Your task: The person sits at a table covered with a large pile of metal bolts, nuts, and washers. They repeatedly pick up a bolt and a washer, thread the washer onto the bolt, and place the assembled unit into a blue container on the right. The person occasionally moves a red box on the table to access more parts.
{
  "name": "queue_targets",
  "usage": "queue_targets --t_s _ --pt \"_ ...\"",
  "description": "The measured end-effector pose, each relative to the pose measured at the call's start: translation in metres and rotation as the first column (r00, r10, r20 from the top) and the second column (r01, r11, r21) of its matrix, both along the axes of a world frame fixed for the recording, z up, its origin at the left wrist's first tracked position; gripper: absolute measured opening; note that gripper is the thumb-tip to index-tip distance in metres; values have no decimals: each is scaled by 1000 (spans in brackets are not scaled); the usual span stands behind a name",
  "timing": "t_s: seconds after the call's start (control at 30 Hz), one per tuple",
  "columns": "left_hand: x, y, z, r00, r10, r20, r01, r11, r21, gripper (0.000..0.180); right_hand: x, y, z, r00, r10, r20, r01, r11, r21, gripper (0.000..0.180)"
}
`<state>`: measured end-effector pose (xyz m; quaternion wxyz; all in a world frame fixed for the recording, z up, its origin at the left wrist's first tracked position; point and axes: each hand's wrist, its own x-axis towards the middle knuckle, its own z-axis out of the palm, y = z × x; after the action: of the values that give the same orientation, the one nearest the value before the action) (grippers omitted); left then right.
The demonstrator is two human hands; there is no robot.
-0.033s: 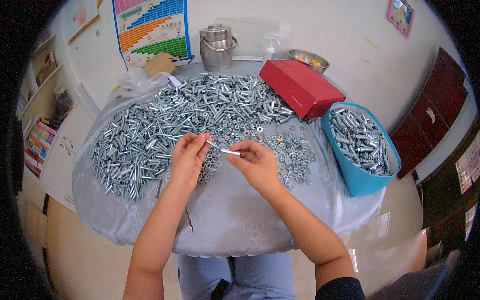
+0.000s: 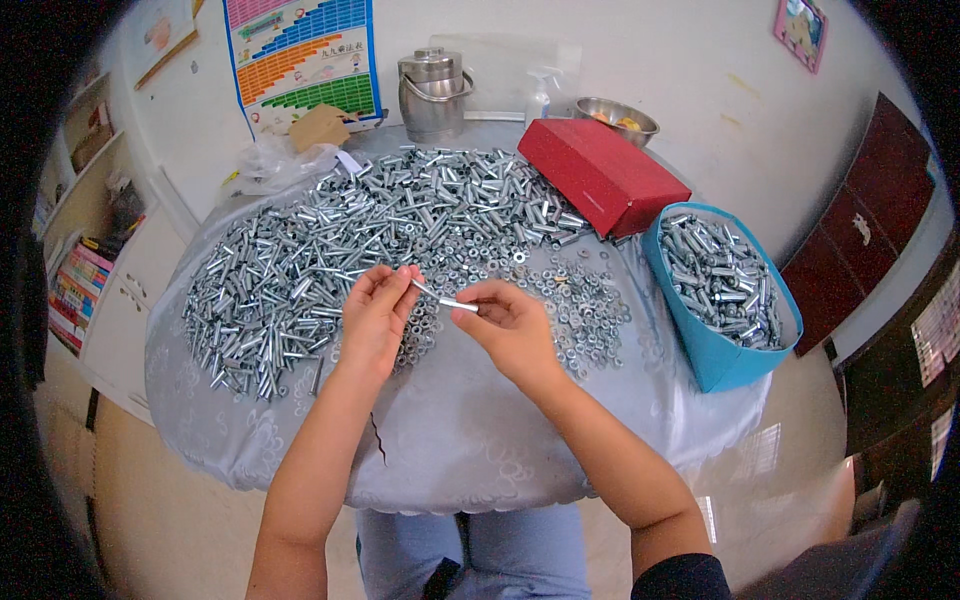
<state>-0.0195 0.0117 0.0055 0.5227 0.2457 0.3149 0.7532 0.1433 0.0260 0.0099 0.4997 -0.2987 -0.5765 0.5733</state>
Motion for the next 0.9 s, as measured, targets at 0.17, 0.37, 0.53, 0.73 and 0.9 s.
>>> queue_targets --t_s 0.17,0.37,0.53,0.73,0.9 --pt "5 -2 2 996 -6 -89 8 1000 15 18 -1 -1 -1 999 -30 -34 30 1000 3 19" --pt "9 -3 4 977 -100 -189 97 995 -26 14 7 2 10 995 -95 -36 96 995 36 19" --pt "11 -6 5 950 -165 -264 146 985 -90 13 13 6 13 992 -97 -84 99 995 20 23" --pt "9 -7 5 888 -242 -391 166 961 -220 16 15 5 16 985 -121 -123 115 992 -60 28" --pt "14 -7 3 841 -295 -454 225 953 -203 20 18 7 15 984 -126 -123 118 991 -70 28"
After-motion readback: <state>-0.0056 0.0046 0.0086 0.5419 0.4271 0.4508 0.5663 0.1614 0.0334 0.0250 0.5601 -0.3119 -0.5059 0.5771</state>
